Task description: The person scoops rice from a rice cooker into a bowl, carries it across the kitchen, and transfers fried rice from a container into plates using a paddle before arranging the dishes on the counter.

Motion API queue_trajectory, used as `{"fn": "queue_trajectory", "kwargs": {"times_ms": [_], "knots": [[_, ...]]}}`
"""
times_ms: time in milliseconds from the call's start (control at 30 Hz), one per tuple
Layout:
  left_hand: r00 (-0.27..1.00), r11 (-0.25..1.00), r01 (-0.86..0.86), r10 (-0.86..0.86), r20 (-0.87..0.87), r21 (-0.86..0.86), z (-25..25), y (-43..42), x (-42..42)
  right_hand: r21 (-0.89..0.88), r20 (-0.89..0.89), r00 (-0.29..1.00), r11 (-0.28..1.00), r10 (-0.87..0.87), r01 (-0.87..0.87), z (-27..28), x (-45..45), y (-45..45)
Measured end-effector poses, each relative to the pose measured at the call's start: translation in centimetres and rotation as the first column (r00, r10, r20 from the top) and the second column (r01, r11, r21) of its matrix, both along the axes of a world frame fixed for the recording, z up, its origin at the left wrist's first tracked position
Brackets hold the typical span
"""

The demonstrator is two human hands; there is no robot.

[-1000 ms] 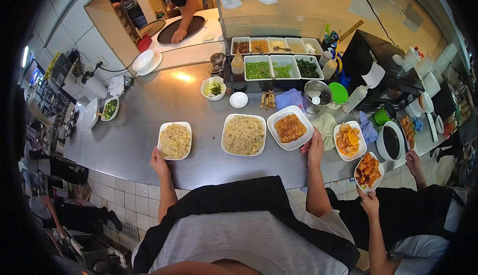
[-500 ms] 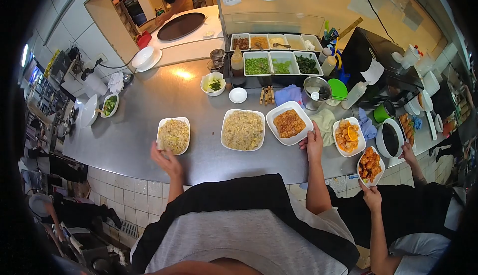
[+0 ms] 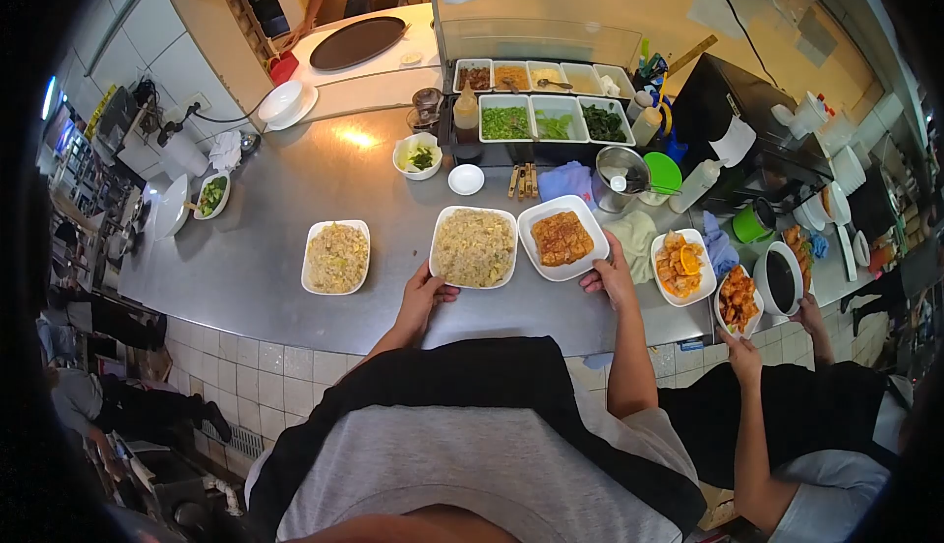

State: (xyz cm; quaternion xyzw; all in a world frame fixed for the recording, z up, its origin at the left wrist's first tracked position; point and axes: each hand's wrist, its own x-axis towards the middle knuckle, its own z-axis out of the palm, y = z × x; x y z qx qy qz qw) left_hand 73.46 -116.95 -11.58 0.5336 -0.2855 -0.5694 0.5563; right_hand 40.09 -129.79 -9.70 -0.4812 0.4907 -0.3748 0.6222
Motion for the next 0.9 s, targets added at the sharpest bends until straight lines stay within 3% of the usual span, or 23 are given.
{"fn": "queue_trajectory", "kwargs": {"times_ms": [67,300,467,533,633,733,900], "knots": [[0.998,0.999,0.017,-0.019,0.063,0.027,0.1,-0.3,0.1,0.077,0.028,1.000,0.997,0.008,-0.010,0.1,0.2,0.4],[0.986,0.990,-0.120,0.128,-0.103,0.078,1.0,0.4,-0.4,0.324,0.166,0.983,0.937,0.079,-0.131,0.1,1.4,2.0],[0.951,0.979,-0.115,0.158,-0.267,0.169,3.5,6.7,0.7,0.295,0.261,0.955,0.931,0.139,-0.216,-2.0,2.3,3.3],[0.964,0.966,-0.121,0.169,-0.206,0.230,5.3,9.6,1.5,0.327,0.259,0.949,0.909,0.178,-0.259,-1.5,3.1,4.1],[0.931,0.947,-0.275,0.305,-0.200,0.165,8.7,12.6,3.2,0.358,0.282,0.921,0.862,0.267,-0.359,-0.2,4.9,4.8],[0.866,0.884,-0.467,0.453,-0.213,-0.016,8.6,14.0,7.4,0.324,0.312,0.880,0.830,0.359,-0.453,2.9,9.1,4.5],[0.639,0.626,-0.769,0.756,-0.143,-0.129,7.2,13.9,17.2,0.185,0.392,0.818,0.835,0.421,-0.519,6.8,19.9,3.2]]}}
